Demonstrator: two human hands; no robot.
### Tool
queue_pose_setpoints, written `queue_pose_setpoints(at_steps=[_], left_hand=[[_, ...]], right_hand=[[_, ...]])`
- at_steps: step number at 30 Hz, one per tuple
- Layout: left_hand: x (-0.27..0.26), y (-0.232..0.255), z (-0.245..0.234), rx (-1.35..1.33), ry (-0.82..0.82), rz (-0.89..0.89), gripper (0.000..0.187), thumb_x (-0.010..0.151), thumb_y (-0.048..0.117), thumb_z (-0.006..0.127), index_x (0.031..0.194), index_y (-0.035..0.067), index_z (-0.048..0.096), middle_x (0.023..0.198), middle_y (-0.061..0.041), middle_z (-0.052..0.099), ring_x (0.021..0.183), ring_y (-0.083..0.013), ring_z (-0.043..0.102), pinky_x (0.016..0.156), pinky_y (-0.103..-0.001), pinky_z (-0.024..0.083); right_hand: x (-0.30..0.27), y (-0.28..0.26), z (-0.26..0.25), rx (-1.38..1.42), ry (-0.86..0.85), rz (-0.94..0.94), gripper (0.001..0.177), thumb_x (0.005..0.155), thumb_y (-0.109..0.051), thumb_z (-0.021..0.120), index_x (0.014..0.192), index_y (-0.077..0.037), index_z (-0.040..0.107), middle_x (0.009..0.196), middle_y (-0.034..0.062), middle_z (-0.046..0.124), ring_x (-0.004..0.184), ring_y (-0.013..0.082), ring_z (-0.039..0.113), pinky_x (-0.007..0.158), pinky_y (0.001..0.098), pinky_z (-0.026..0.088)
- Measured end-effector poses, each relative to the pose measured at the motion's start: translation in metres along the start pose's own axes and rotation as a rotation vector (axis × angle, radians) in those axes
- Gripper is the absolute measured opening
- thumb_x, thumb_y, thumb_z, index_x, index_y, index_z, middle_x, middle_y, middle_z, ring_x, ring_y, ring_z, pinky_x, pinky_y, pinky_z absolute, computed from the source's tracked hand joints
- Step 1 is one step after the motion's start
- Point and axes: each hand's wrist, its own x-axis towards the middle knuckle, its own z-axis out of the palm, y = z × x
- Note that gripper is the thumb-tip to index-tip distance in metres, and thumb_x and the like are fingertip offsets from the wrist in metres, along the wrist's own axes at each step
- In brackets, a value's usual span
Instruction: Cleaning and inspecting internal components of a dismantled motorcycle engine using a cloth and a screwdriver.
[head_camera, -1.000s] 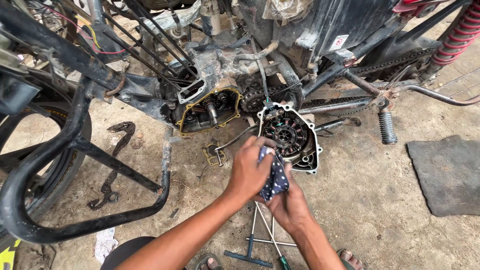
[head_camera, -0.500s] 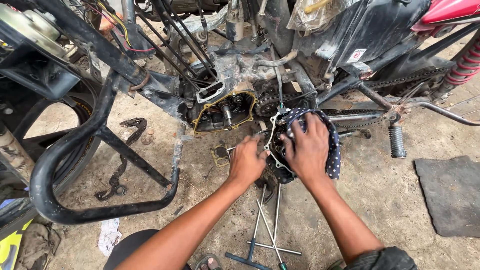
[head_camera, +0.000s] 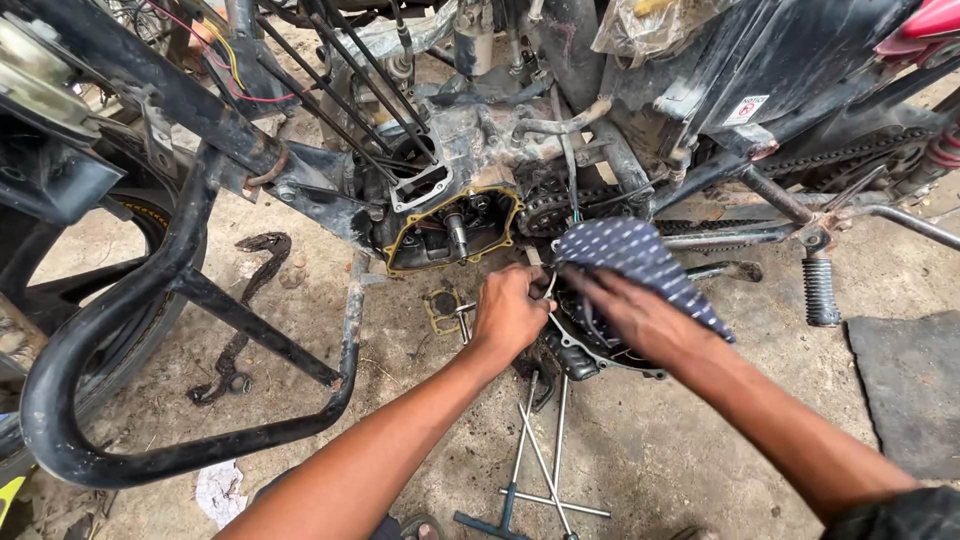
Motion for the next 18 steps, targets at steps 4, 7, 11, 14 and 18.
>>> queue_pose_setpoints(at_steps=[4, 7, 11, 14, 18], left_hand=[[0.005, 0.008, -0.003, -0.025, -0.038, -0.139, 0.04, 0.077, 0.005, 0.079, 0.116, -0.002, 0.073, 0.085, -0.016, 0.076, 0.073, -0.0262, 0.075, 0.072, -0.039, 0.061], [0.006, 0.015, -0.006, -0.013, -0.049, -0.159, 0.043, 0.076, 0.004, 0.078, 0.118, -0.001, 0.072, 0.083, -0.017, 0.075, 0.072, -0.0267, 0.074, 0.072, -0.04, 0.061], [0.005, 0.015, -0.01, -0.026, -0.049, -0.155, 0.045, 0.075, 0.005, 0.08, 0.119, 0.0, 0.072, 0.083, -0.018, 0.075, 0.073, -0.0287, 0.074, 0.074, -0.041, 0.06], [0.006, 0.0, 0.001, -0.022, -0.009, -0.092, 0.049, 0.074, 0.004, 0.081, 0.121, -0.002, 0.071, 0.086, -0.019, 0.074, 0.076, -0.0311, 0.074, 0.077, -0.042, 0.06], [0.01, -0.005, 0.004, -0.013, 0.085, 0.034, 0.049, 0.067, 0.002, 0.083, 0.114, -0.004, 0.073, 0.082, -0.021, 0.074, 0.068, -0.0302, 0.069, 0.069, -0.043, 0.058]], right_hand=[[-0.007, 0.022, -0.039, -0.14, -0.157, 0.099, 0.074, 0.082, -0.007, 0.057, 0.154, -0.016, 0.042, 0.142, 0.0136, 0.052, 0.116, 0.0297, 0.059, 0.095, 0.0411, 0.056], [-0.019, 0.02, -0.042, -0.258, -0.223, 0.132, 0.074, 0.08, -0.014, 0.062, 0.151, -0.022, 0.047, 0.139, 0.0075, 0.054, 0.114, 0.0276, 0.059, 0.08, 0.0383, 0.06], [-0.029, 0.012, -0.034, -0.281, -0.296, 0.235, 0.066, 0.084, -0.017, 0.063, 0.148, -0.021, 0.049, 0.14, 0.0059, 0.055, 0.119, 0.0268, 0.059, 0.077, 0.0377, 0.063], [-0.037, 0.013, -0.029, -0.327, -0.373, 0.242, 0.068, 0.087, -0.011, 0.06, 0.153, -0.016, 0.045, 0.149, 0.0122, 0.052, 0.12, 0.0306, 0.06, 0.072, 0.0337, 0.065], [-0.07, -0.003, -0.019, -0.323, -0.422, 0.276, 0.07, 0.085, -0.016, 0.062, 0.153, -0.015, 0.045, 0.139, 0.0135, 0.055, 0.112, 0.0291, 0.066, 0.08, 0.0379, 0.065]])
